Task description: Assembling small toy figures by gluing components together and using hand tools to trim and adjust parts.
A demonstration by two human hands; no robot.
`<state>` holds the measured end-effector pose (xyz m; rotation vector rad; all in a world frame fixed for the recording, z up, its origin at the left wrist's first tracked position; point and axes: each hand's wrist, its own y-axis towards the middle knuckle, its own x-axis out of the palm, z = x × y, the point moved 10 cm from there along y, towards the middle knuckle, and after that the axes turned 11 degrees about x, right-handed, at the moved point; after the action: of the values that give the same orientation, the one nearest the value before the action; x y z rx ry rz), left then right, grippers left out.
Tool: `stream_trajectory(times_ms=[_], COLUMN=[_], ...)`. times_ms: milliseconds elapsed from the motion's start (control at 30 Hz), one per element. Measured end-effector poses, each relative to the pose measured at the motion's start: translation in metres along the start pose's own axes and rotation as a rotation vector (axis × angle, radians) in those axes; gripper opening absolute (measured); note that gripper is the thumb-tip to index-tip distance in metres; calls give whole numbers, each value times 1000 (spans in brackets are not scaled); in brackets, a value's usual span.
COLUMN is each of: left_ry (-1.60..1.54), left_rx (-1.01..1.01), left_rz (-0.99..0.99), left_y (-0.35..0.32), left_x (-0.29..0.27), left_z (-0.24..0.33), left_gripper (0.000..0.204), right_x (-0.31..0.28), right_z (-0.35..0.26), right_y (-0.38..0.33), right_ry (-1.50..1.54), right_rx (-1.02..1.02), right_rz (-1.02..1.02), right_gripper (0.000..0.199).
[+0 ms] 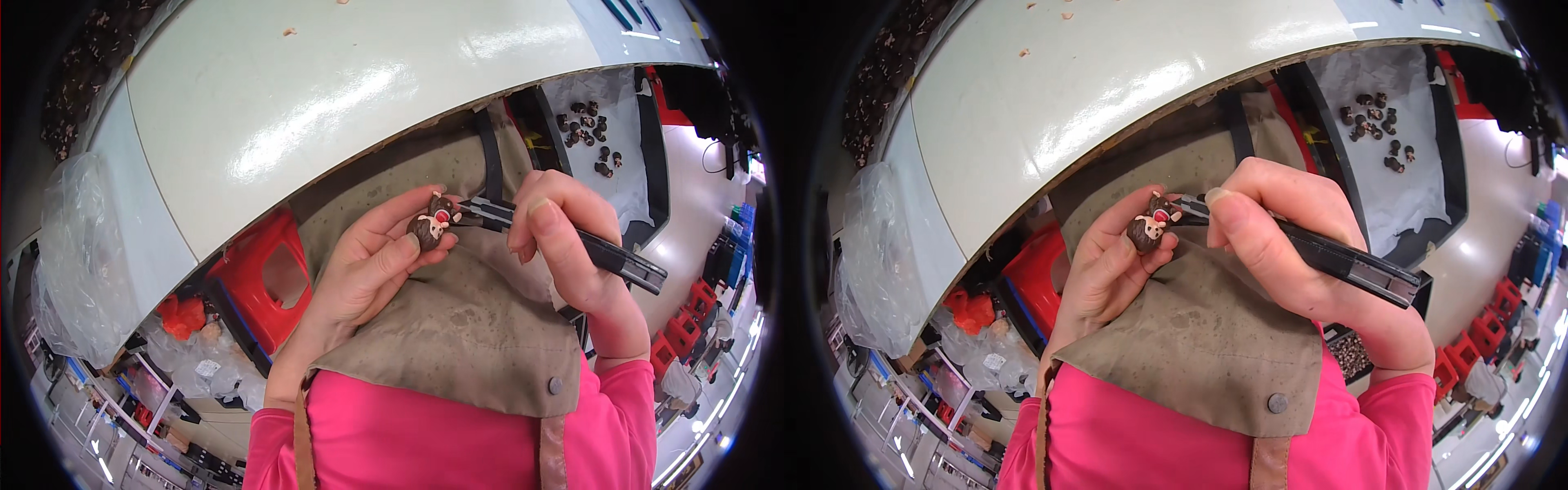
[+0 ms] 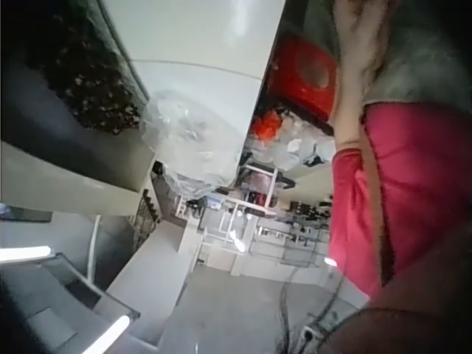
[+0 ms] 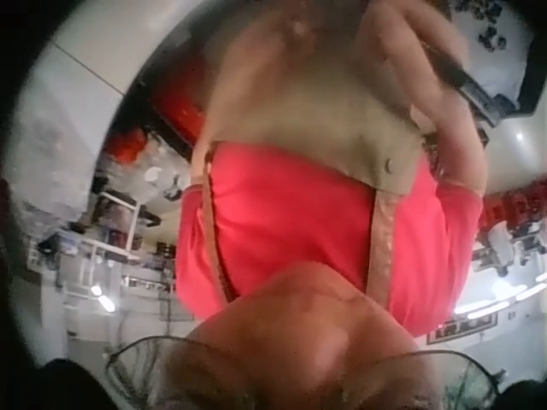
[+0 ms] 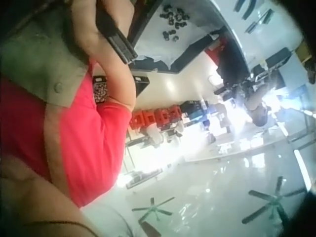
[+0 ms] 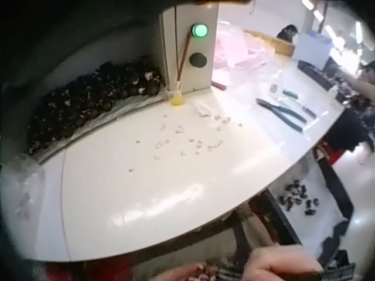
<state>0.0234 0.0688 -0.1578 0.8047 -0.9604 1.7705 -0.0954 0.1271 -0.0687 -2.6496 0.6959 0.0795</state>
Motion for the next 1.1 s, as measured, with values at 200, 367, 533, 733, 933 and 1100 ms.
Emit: stream_trajectory(times_ms=[200, 367, 533, 733, 933, 1100], left_ry=[51, 67, 75, 111, 114, 117], left_rx=[5, 10, 40, 41, 27, 27], left_rz=[-19, -7, -13, -7, -3, -5], left_y=[0, -2, -1, -2, -2, -4], left_x=[1, 3, 4, 0, -2, -3], left_z=[1, 2, 4, 5, 6, 8], left_gripper=[49, 49, 48, 47, 47, 47], right_x=[5, 10, 14, 18, 17, 21], right_z=[-2, -8, -22, -21, -19, -19], right_y=[2, 2, 3, 4, 5, 7], right_ry=[-69, -183, -320, -332, -266, -303], right_rx=[-17, -80, -180, -181, -175, -153], right_rz=[-4, -31, -21, -22, -5, -11], right_gripper=[19, 25, 18, 17, 18, 18])
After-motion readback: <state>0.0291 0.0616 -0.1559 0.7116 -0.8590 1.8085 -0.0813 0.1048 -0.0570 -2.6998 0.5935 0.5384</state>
